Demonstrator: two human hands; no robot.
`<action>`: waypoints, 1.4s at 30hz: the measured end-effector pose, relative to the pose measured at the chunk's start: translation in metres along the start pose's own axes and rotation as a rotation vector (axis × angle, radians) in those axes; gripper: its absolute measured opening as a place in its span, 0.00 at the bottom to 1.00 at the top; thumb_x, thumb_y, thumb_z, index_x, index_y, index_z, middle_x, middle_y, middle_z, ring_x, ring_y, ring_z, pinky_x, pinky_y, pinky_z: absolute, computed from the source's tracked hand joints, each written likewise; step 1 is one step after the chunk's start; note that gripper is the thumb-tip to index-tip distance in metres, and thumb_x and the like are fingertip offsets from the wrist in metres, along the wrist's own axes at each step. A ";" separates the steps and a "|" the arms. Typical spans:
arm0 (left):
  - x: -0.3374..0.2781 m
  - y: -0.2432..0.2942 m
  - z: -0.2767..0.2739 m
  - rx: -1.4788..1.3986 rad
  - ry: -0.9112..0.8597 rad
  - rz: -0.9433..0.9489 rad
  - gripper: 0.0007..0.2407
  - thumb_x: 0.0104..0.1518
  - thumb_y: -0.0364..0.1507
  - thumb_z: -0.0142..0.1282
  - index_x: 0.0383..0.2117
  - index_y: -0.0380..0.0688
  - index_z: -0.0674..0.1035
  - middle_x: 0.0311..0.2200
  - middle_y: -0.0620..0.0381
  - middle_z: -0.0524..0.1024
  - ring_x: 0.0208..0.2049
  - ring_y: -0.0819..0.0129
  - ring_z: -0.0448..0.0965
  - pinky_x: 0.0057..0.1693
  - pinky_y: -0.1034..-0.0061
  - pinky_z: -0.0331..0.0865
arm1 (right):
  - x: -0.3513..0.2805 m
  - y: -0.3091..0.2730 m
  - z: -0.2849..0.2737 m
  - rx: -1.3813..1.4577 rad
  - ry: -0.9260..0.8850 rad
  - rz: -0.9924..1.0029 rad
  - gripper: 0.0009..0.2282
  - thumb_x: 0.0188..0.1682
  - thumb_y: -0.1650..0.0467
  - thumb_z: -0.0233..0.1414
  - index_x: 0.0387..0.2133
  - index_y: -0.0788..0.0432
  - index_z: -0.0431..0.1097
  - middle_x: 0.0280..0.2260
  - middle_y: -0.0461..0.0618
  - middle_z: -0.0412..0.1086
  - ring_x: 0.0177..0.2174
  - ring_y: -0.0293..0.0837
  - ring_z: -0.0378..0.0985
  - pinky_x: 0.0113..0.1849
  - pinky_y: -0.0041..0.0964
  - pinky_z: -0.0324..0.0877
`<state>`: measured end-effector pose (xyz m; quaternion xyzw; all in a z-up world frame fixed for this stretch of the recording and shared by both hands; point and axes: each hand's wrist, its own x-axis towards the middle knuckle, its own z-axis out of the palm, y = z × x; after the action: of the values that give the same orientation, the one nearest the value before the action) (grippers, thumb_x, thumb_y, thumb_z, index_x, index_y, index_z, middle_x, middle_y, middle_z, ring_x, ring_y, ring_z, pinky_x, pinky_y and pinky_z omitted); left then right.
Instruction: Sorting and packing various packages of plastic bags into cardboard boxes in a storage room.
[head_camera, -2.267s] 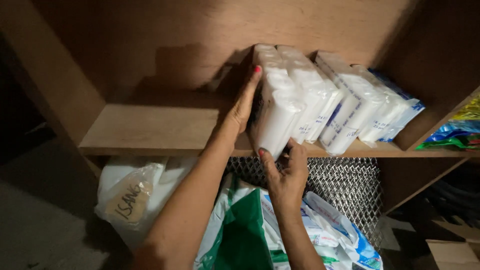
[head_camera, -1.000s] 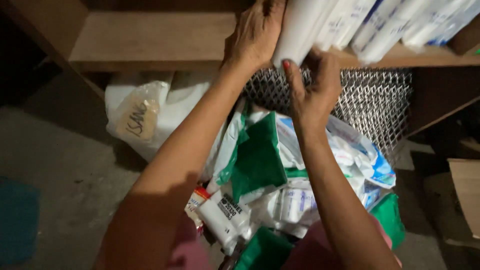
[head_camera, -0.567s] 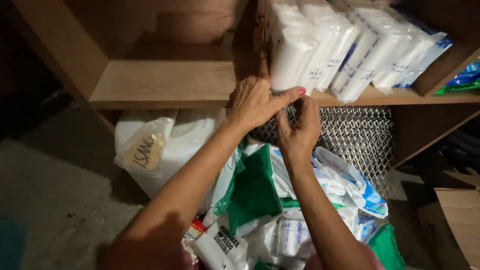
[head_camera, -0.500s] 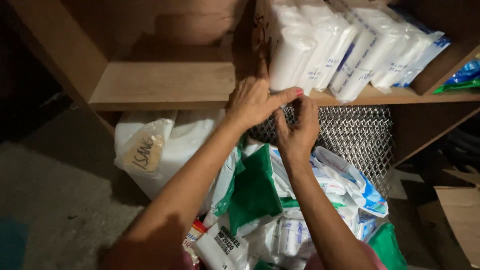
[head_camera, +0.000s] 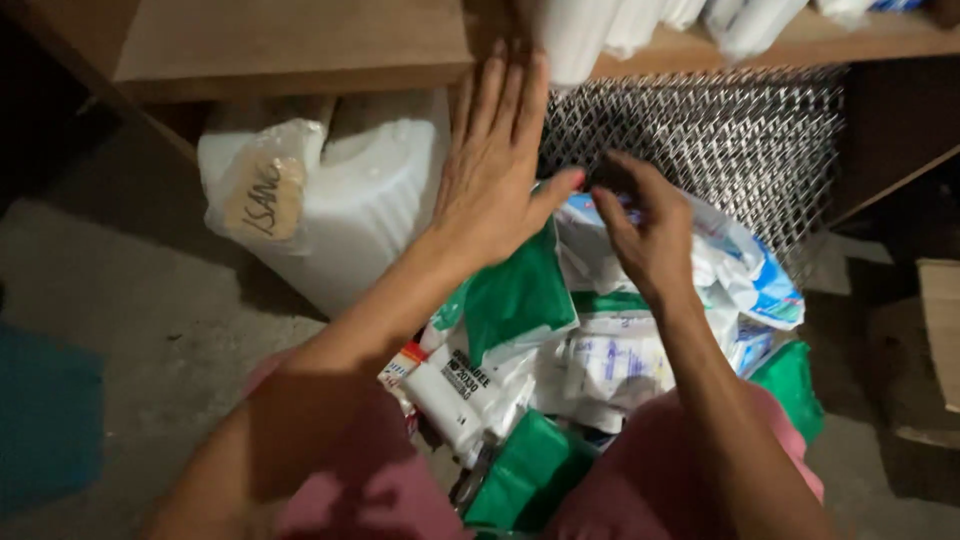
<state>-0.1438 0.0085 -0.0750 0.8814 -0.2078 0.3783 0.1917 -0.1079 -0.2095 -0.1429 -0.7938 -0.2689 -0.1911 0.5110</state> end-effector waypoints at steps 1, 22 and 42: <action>-0.008 0.002 -0.005 0.000 -0.011 -0.002 0.41 0.63 0.43 0.61 0.71 0.29 0.48 0.71 0.29 0.49 0.73 0.32 0.49 0.76 0.47 0.42 | -0.007 0.019 -0.002 0.006 0.000 0.009 0.16 0.54 0.75 0.58 0.55 0.66 0.69 0.48 0.57 0.75 0.43 0.45 0.80 0.43 0.36 0.74; -0.156 0.047 0.057 -0.003 -0.216 -0.278 0.47 0.33 0.43 0.72 0.67 0.55 0.62 0.69 0.34 0.48 0.67 0.29 0.52 0.62 0.35 0.51 | -0.040 0.111 0.004 0.395 0.212 0.396 0.06 0.56 0.76 0.57 0.44 0.67 0.73 0.33 0.47 0.75 0.29 0.35 0.76 0.31 0.27 0.70; -0.138 0.011 0.023 -0.217 0.016 -0.572 0.23 0.48 0.32 0.70 0.52 0.45 0.78 0.42 0.47 0.80 0.42 0.45 0.80 0.47 0.58 0.74 | -0.041 0.097 -0.003 0.513 0.320 0.522 0.06 0.54 0.73 0.57 0.41 0.65 0.73 0.29 0.48 0.75 0.24 0.36 0.75 0.24 0.28 0.66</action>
<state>-0.2223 0.0182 -0.1908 0.8755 0.0111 0.2918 0.3851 -0.0800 -0.2543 -0.2342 -0.6423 -0.0140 -0.1029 0.7594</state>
